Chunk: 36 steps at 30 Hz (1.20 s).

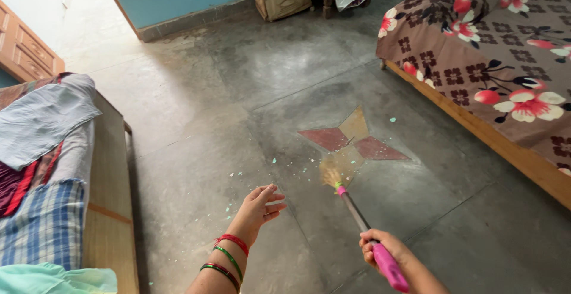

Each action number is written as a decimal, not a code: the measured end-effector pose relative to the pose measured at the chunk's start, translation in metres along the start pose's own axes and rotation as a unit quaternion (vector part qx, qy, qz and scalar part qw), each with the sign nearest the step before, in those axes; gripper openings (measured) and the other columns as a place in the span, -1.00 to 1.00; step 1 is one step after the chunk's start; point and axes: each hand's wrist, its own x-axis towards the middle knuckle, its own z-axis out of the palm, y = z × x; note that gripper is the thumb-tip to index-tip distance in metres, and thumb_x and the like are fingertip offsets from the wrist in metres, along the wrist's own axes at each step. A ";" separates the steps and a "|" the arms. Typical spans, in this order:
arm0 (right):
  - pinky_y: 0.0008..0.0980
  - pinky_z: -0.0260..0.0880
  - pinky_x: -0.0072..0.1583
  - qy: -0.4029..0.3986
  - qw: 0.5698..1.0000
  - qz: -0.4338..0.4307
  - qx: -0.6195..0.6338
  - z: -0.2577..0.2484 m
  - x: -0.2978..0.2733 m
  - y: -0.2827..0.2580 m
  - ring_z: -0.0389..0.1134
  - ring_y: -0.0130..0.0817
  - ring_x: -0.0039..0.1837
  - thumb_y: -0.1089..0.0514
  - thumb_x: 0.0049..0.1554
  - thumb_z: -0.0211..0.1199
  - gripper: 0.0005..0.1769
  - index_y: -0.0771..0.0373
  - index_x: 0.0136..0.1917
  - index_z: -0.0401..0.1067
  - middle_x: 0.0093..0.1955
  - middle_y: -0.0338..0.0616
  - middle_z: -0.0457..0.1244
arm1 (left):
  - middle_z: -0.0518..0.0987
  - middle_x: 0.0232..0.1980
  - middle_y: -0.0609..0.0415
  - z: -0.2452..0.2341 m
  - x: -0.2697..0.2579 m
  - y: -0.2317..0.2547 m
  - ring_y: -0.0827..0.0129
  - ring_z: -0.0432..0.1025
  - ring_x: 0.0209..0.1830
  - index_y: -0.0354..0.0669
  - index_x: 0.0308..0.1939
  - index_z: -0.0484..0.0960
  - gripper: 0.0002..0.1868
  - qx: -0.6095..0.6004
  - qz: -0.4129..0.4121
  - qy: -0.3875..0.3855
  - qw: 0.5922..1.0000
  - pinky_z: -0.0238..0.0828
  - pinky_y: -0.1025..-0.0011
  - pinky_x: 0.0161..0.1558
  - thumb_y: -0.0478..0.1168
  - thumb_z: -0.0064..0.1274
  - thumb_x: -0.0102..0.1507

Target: The person sweeps a tiled floor in a bedroom using a broom with a pink handle. They gather small pieces of debris into a pile near a star-shaped floor design, moving between two beds.

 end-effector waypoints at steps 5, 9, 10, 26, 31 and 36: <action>-0.45 0.32 -0.34 0.068 0.994 -0.087 0.002 -0.017 -0.006 -0.023 0.23 -0.43 -0.39 0.27 0.09 0.23 -0.83 0.37 -0.27 0.32 -0.38 -0.13 0.22 | 0.61 0.20 -0.01 0.030 0.008 0.001 0.25 0.56 0.14 -0.13 0.31 0.45 -0.42 0.018 -0.008 -0.004 1.000 0.45 0.29 0.22 0.10 -0.05 0.31; -0.40 0.34 -0.34 0.089 0.990 -0.111 -0.001 -0.049 -0.005 -0.034 0.22 -0.37 -0.40 0.27 0.08 0.22 -0.82 0.32 -0.30 0.27 -0.41 -0.11 0.20 | 0.61 0.19 -0.02 0.049 0.017 -0.001 0.23 0.55 0.14 -0.15 0.30 0.46 -0.42 0.021 -0.006 -0.009 1.000 0.45 0.27 0.22 0.10 -0.05 0.31; -0.40 0.34 -0.34 0.090 0.991 -0.095 -0.006 -0.055 -0.005 -0.037 0.22 -0.36 -0.40 0.26 0.08 0.22 -0.81 0.31 -0.30 0.26 -0.42 -0.11 0.20 | 0.61 0.19 -0.03 0.054 0.020 -0.002 0.23 0.55 0.15 -0.14 0.30 0.45 -0.42 0.022 -0.005 -0.013 1.000 0.45 0.27 0.22 0.10 -0.05 0.31; -0.42 0.26 -0.40 0.022 0.996 -0.059 -0.069 -0.102 -0.052 -0.094 0.23 -0.43 -0.39 0.23 0.11 0.25 -0.84 0.28 -0.14 0.29 -0.31 -0.10 0.25 | 0.62 0.19 -0.01 0.151 0.092 0.001 0.24 0.57 0.13 -0.14 0.30 0.45 -0.44 0.049 -0.025 -0.114 0.992 0.45 0.30 0.20 0.09 -0.06 0.32; -0.36 0.26 -0.41 0.102 0.983 -0.124 -0.089 -0.131 -0.036 -0.129 0.24 -0.38 -0.39 0.24 0.07 0.26 -0.81 0.21 -0.09 0.26 -0.28 -0.07 0.25 | 0.62 0.18 -0.02 0.172 0.130 0.012 0.24 0.56 0.13 -0.15 0.31 0.44 -0.44 0.047 -0.028 -0.129 0.990 0.45 0.30 0.18 0.08 -0.06 0.32; -0.34 0.31 -0.39 0.097 0.986 -0.087 -0.102 -0.160 -0.004 -0.151 0.25 -0.33 -0.40 0.24 0.10 0.26 -0.82 0.34 -0.24 0.30 -0.38 -0.07 0.21 | 0.61 0.17 -0.01 0.191 0.167 0.035 0.26 0.56 0.13 -0.15 0.31 0.44 -0.44 0.051 -0.026 -0.127 0.990 0.45 0.29 0.18 0.07 -0.07 0.32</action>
